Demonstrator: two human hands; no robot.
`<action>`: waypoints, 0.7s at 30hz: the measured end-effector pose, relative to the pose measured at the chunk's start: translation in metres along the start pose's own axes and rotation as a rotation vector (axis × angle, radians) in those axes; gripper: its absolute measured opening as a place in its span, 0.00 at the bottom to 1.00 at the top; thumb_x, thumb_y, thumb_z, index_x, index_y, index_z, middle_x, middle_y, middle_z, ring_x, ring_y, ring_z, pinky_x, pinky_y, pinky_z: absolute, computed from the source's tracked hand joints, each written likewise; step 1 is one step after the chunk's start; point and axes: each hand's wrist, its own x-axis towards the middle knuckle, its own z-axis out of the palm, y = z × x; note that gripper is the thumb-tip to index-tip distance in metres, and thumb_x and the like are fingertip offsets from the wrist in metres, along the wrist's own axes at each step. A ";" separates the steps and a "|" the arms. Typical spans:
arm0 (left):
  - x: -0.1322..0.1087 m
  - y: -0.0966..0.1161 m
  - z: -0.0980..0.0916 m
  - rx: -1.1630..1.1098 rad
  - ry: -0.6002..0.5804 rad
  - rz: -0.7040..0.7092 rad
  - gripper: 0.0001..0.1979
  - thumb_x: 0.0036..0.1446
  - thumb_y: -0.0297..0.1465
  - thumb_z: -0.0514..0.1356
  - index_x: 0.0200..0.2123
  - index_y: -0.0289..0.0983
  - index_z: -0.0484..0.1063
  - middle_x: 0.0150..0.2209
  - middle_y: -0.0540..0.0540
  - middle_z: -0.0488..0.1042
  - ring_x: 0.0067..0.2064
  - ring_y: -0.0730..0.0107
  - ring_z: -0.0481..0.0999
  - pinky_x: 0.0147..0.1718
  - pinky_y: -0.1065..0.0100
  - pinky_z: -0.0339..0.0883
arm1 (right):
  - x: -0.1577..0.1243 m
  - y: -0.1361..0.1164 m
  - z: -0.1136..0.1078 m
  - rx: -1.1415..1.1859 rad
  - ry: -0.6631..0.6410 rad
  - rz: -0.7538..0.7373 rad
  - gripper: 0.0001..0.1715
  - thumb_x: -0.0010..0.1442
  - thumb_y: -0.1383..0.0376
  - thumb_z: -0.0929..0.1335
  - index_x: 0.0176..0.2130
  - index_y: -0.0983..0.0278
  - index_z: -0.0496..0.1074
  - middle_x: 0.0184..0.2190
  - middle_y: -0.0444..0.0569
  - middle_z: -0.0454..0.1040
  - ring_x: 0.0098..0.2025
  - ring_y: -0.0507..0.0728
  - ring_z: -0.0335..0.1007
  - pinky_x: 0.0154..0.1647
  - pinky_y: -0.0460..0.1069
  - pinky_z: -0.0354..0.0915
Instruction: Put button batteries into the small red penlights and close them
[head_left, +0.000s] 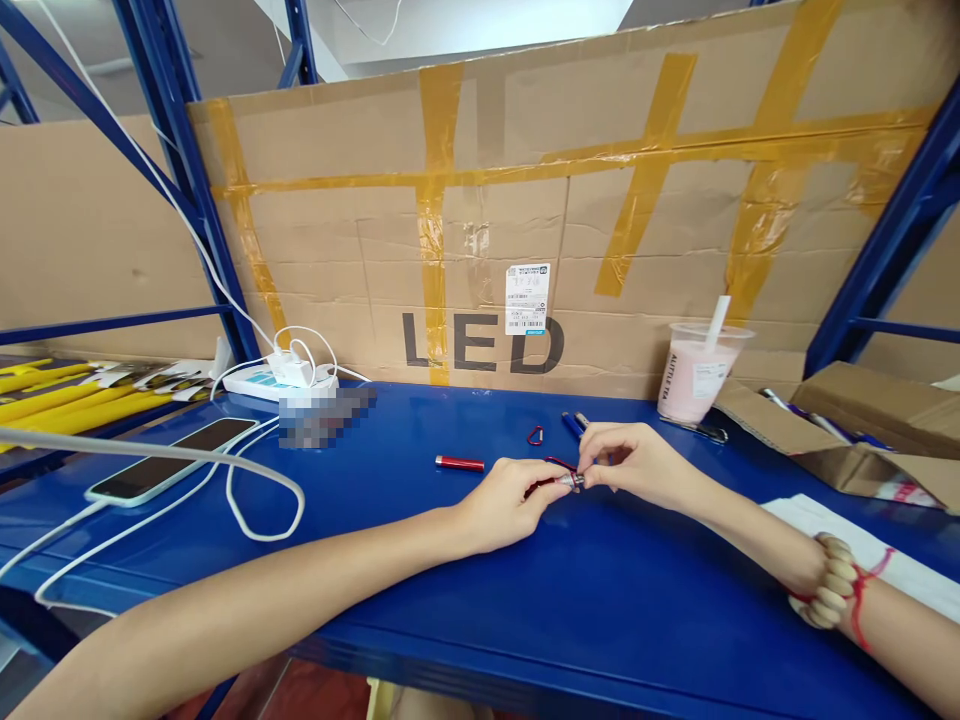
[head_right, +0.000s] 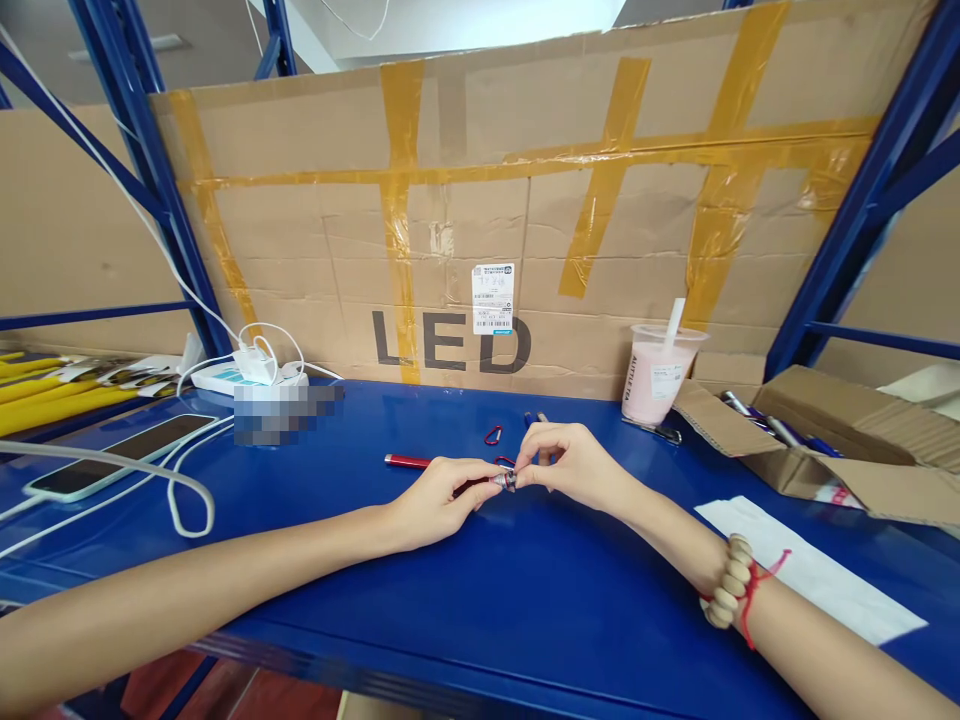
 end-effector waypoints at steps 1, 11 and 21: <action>0.000 -0.001 0.001 0.014 -0.014 0.014 0.12 0.59 0.29 0.50 0.34 0.34 0.73 0.28 0.48 0.71 0.28 0.75 0.67 0.29 0.75 0.59 | 0.000 0.001 0.000 0.010 -0.021 0.001 0.10 0.44 0.62 0.72 0.22 0.66 0.73 0.24 0.45 0.66 0.20 0.47 0.61 0.16 0.41 0.61; 0.000 -0.001 -0.001 -0.015 0.014 -0.060 0.13 0.59 0.30 0.49 0.30 0.33 0.72 0.22 0.50 0.67 0.23 0.76 0.63 0.25 0.75 0.57 | -0.005 -0.006 0.000 -0.308 -0.122 -0.165 0.16 0.60 0.59 0.61 0.28 0.65 0.71 0.26 0.46 0.69 0.23 0.49 0.64 0.28 0.46 0.63; -0.003 -0.003 -0.001 0.049 0.009 -0.007 0.13 0.59 0.28 0.50 0.29 0.33 0.73 0.22 0.50 0.68 0.25 0.75 0.66 0.27 0.75 0.58 | -0.009 -0.016 0.014 -0.471 -0.160 -0.165 0.20 0.61 0.64 0.57 0.21 0.65 0.64 0.19 0.44 0.66 0.23 0.50 0.61 0.27 0.45 0.55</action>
